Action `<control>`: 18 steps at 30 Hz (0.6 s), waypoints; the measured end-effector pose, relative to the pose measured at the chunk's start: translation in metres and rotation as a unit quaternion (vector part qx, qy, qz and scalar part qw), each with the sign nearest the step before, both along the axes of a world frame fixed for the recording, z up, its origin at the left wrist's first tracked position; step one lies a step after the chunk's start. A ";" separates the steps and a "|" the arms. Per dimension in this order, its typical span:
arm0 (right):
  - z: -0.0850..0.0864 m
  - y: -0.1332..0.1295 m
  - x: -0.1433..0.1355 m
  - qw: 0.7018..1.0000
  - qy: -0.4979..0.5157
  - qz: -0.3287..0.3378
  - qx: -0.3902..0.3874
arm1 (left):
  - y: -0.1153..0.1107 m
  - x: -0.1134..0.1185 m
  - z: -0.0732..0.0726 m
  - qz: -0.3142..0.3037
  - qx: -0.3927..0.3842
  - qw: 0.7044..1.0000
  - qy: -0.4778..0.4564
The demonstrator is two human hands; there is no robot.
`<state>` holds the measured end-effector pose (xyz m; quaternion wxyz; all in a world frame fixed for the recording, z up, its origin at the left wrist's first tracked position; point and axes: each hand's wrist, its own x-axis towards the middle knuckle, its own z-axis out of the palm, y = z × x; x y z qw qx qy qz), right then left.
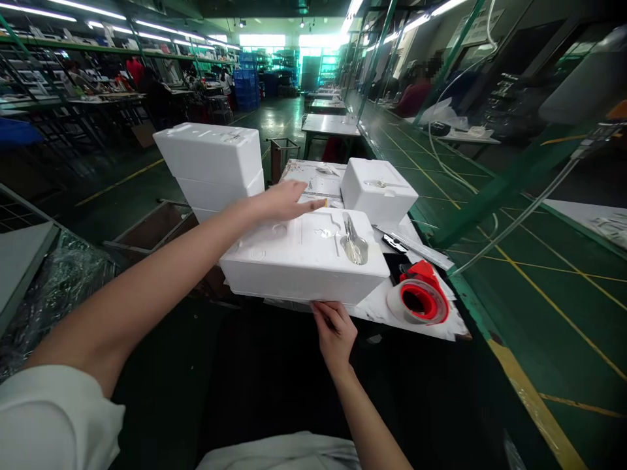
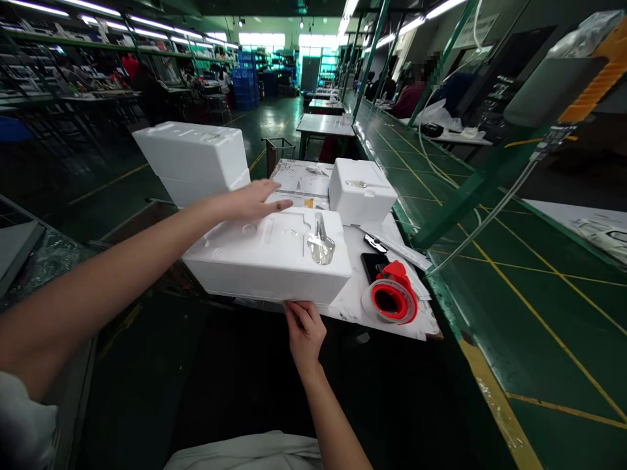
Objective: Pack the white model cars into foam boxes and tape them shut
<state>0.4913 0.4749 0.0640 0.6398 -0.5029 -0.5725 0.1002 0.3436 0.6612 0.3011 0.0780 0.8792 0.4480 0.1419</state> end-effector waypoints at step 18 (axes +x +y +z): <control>-0.005 0.004 0.010 0.996 -0.034 -0.076 -0.026 | 0.008 0.019 -0.037 0.020 -0.015 0.994 0.111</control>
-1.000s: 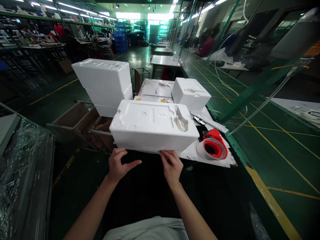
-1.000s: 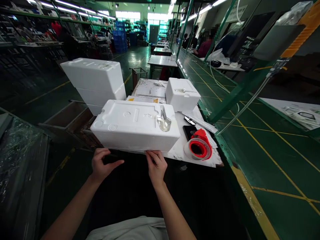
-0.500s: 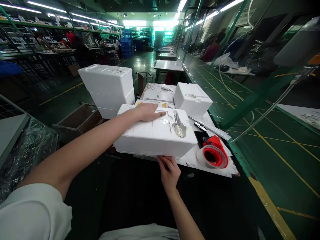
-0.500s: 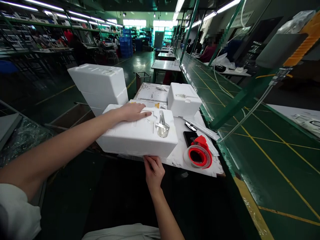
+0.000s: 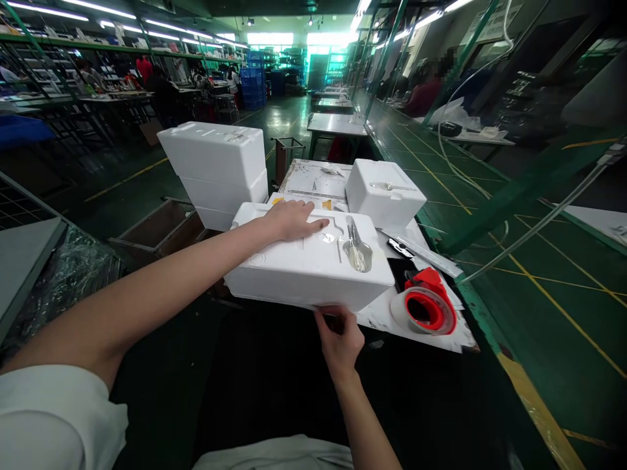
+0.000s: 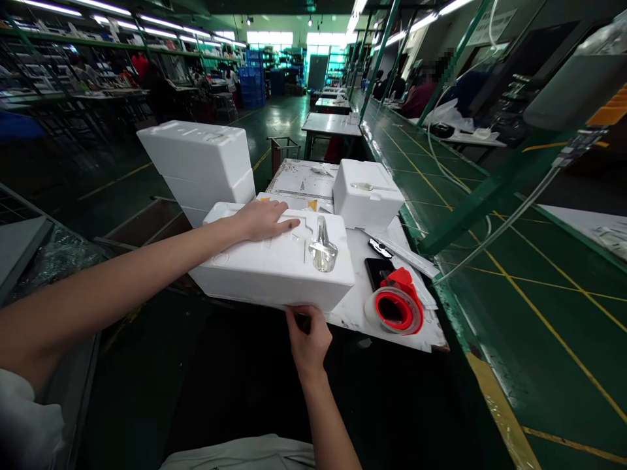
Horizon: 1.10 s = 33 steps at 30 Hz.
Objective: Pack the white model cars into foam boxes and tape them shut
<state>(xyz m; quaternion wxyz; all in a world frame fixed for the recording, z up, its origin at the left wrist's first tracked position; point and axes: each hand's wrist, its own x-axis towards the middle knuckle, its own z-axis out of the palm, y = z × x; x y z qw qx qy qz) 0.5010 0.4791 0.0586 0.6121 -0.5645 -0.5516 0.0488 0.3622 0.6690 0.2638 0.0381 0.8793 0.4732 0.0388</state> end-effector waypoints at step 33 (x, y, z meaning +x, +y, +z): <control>0.034 -0.015 0.028 0.979 0.130 0.155 0.022 | 0.003 -0.001 0.002 -0.001 -0.015 1.000 0.009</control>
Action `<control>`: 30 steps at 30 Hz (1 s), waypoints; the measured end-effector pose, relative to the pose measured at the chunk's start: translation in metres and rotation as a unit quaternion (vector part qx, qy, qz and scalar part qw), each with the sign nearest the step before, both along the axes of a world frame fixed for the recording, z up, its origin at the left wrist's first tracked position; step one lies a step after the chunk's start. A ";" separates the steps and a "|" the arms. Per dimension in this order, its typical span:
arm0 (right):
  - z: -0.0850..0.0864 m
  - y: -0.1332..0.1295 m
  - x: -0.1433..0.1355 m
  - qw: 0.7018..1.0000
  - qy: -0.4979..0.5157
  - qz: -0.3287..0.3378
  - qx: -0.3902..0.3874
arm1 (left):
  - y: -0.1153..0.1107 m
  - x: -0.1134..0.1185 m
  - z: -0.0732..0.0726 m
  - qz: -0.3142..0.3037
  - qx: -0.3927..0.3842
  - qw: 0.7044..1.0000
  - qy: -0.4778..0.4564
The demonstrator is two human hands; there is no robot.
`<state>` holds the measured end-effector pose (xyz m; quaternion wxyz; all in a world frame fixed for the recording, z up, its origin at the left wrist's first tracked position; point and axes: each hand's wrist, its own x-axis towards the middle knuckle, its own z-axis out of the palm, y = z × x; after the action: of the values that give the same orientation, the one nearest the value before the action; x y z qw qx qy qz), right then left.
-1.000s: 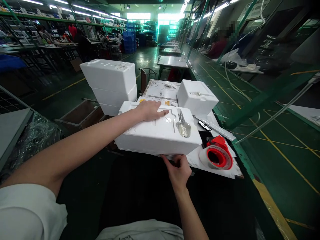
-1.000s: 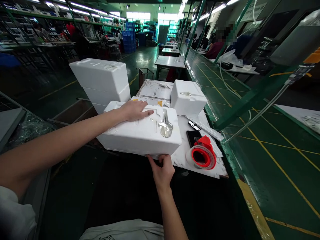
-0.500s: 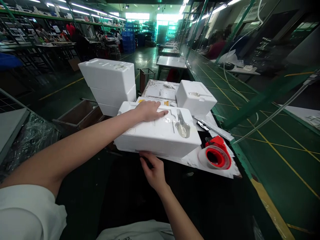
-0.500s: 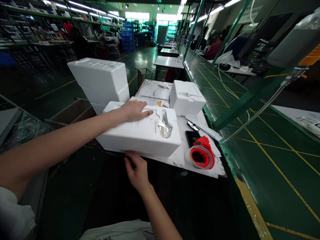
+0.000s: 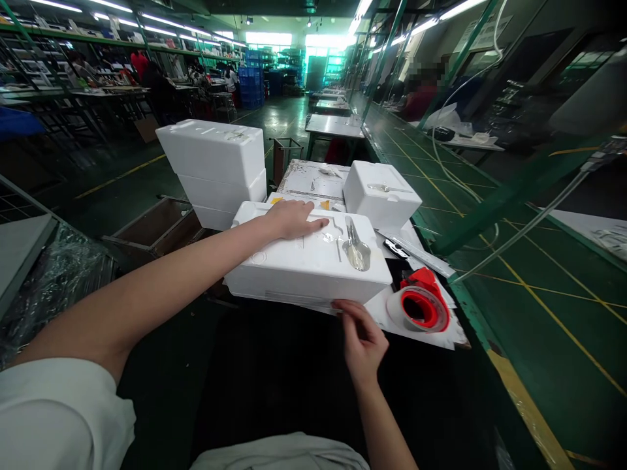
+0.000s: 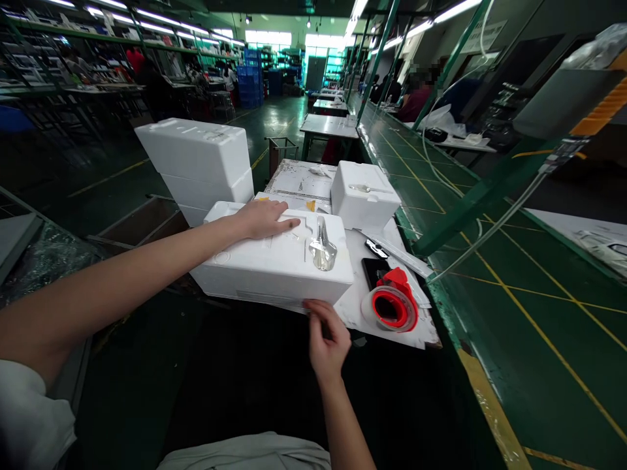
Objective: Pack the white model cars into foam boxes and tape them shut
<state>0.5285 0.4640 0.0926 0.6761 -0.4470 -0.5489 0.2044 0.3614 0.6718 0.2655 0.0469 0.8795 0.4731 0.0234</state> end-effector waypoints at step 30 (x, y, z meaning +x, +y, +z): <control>0.018 0.027 -0.099 0.956 0.038 0.271 -0.105 | -0.002 -0.005 0.018 -0.003 -0.072 0.997 -0.020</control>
<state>0.4293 0.4911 0.1110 0.5650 -0.3417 -0.5988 0.4532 0.3563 0.6699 0.2834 0.1195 0.8745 0.4700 0.0074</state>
